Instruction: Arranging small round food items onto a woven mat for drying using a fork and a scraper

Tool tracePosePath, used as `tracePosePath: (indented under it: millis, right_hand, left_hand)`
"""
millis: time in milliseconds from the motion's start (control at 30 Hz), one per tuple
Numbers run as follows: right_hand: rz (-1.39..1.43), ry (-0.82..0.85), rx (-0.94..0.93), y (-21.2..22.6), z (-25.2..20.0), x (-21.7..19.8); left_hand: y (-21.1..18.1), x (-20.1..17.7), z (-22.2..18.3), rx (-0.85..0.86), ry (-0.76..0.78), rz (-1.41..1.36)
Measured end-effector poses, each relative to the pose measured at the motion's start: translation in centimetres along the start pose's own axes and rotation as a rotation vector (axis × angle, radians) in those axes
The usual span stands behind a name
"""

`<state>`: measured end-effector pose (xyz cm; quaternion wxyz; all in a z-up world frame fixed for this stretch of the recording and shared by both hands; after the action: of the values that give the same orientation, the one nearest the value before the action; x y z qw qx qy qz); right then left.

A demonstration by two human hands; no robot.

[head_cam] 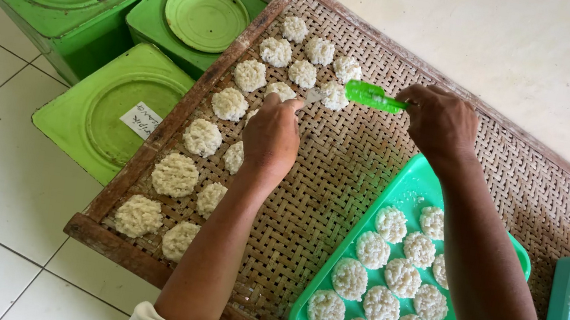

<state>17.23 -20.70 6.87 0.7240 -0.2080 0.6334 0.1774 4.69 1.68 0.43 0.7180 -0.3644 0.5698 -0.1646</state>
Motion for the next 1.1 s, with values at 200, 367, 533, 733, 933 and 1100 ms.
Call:
tracePosePath:
  millis: [200,367,533,733,933,1100]
  right_hand:
    - [0.063,0.013,0.021,0.7,0.0,0.5]
    - [0.133,-0.019,0.024,-0.7,0.7,1.5]
    - [0.16,-0.038,0.014,-0.3,1.5,2.1]
    - [0.108,-0.081,-0.025,1.5,1.7,1.1]
    - [0.334,-0.334,-0.1,-5.1,-6.8,-4.0]
    - [0.522,0.149,0.311,-8.3,-17.3,-8.0]
  left_hand:
    - [1.0,1.7,0.4,-0.006,-0.014,-0.015]
    - [1.0,1.5,0.5,-0.003,-0.023,0.001]
    - [1.7,2.9,0.8,0.01,0.0,0.022]
    - [1.5,2.3,0.9,0.006,-0.028,0.02]
    - [-0.7,-0.5,-4.1,0.123,-0.147,0.031]
    - [-3.4,-2.2,-10.2,0.289,-0.095,-0.089]
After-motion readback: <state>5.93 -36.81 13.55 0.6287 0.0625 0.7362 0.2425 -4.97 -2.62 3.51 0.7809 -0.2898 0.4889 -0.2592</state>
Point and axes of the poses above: each hand's wrist, its own z-axis towards the middle knuckle, its own x-axis out of the palm, y = z × x, the point moved 5 cm from there along z, towards the middle knuckle, and after that the axes turned 1 degree about z, right-handed, at the moved point
